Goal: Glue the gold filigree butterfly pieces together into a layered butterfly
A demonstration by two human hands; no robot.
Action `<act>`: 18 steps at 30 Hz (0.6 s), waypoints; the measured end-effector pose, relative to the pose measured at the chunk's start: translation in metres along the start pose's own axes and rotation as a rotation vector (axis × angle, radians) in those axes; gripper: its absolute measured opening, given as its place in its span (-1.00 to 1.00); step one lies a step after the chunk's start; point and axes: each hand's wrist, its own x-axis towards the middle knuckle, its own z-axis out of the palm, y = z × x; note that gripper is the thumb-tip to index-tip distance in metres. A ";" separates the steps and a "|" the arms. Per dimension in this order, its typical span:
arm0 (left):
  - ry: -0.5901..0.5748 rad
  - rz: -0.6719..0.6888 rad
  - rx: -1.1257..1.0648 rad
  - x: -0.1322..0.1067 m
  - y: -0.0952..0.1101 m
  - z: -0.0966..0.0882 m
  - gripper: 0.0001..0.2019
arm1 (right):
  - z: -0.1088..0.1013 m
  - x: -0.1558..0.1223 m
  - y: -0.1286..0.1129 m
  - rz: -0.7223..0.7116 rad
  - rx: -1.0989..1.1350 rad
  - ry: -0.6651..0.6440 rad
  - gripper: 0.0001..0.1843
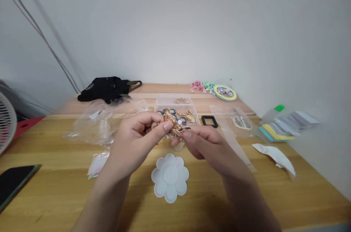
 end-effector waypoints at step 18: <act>-0.131 -0.115 -0.123 -0.013 0.006 -0.001 -0.70 | 0.026 -0.027 -0.011 -0.654 -0.956 0.660 -0.75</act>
